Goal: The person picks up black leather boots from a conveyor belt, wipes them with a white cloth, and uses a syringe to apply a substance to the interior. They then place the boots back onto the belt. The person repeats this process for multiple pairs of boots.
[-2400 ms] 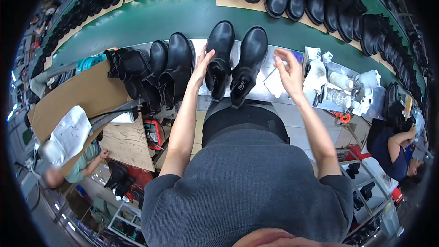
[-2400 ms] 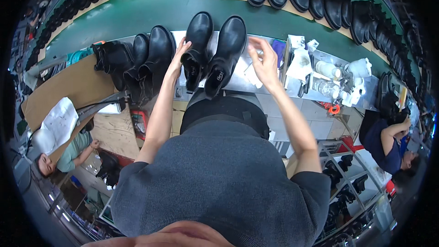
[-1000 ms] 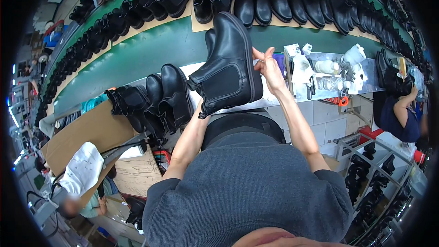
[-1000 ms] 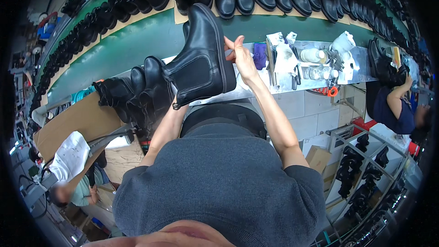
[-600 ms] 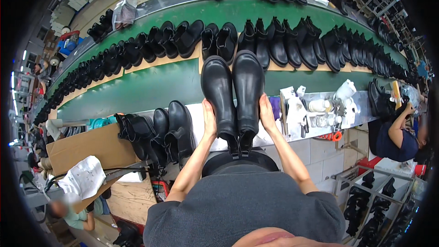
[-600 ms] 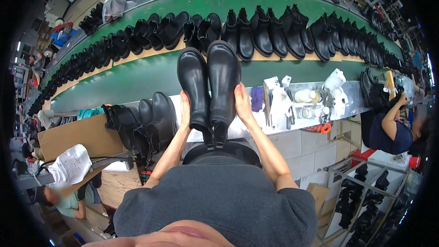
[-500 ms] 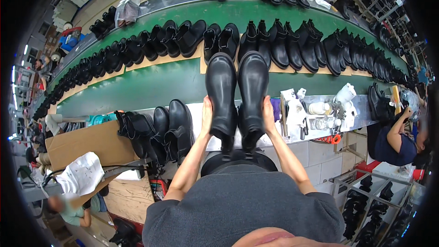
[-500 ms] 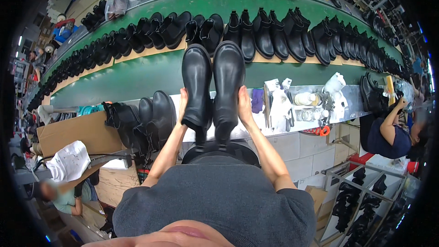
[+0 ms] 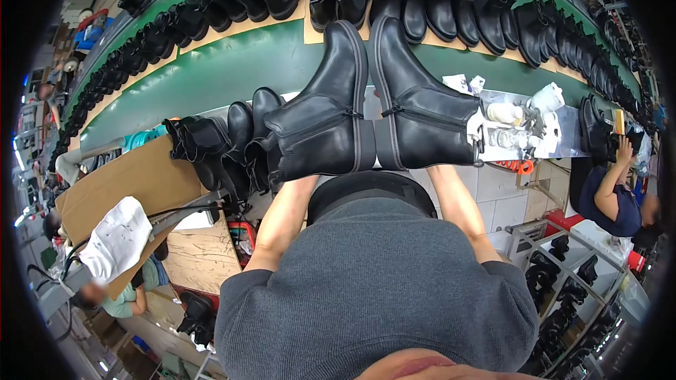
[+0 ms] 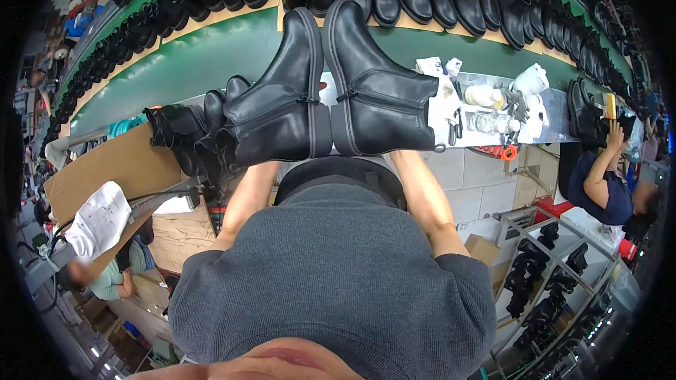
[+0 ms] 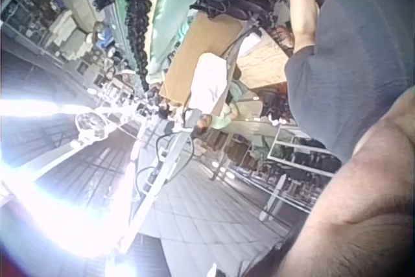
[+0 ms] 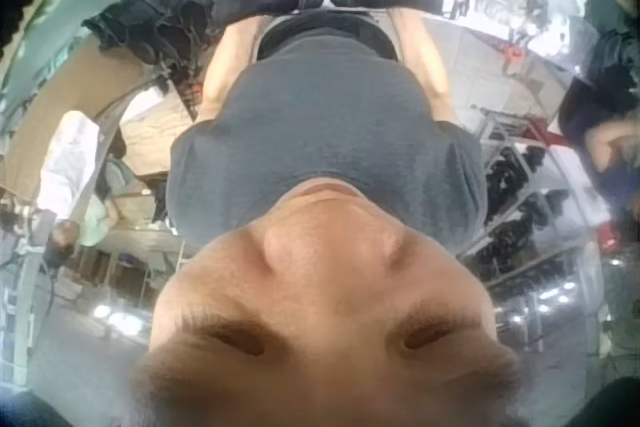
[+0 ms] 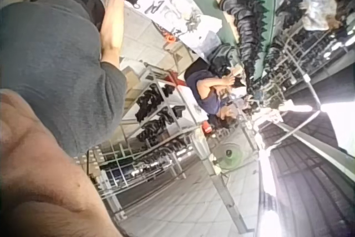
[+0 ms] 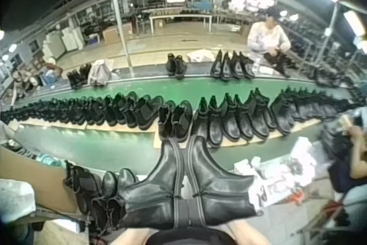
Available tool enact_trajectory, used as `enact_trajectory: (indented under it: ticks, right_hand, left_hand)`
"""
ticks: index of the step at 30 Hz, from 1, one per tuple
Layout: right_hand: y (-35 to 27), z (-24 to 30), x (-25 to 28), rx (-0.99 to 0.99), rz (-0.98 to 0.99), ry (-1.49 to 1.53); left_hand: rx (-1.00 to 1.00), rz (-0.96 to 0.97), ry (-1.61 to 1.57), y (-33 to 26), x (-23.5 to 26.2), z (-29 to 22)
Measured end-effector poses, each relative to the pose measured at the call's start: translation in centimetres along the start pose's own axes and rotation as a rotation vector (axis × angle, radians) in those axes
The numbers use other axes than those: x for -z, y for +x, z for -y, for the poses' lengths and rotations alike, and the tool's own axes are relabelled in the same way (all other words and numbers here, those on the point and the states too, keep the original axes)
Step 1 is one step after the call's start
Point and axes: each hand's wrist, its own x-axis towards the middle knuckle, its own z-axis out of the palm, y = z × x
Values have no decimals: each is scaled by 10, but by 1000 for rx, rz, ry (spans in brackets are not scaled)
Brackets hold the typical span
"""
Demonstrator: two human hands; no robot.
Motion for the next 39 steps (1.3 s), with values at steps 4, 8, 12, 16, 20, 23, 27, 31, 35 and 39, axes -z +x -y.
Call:
enact_trajectory:
  ticks: [4, 8, 12, 16, 20, 23, 27, 31, 35, 39]
  right_hand:
    - [20, 12, 8, 405, -336, -853]
    - [26, 36, 0, 497, -522, -1411]
    - [30, 49, -1, 176, -395, -1087]
    - [24, 30, -18, 84, -156, -282]
    - [36, 23, -63, 34, -154, -48]
    - [44, 23, -61, -27, -232, -81]
    - [51, 18, -59, -108, -319, -36]
    - [55, 14, -53, -144, -348, -29]
    - [57, 14, -55, -148, -336, -23]
    - [58, 16, -52, -154, -298, 21]
  left_hand:
    - [-84, -217, 499, 12, -15, -21]
    - [-69, -281, 849, -5, -54, -41]
    - [-51, 78, 717, -13, -44, -53]
    - [-152, 134, 359, 3, -60, -23]
    - [-187, -18, 21, 22, -93, -17]
    - [-199, -156, -111, 27, -87, -13]
    - [-131, -261, -260, 28, -78, -16]
    - [-152, -299, -286, 30, -75, -16]
    - [-155, -324, -307, 31, -75, -17]
    - [-183, -311, -262, 33, -76, -14]
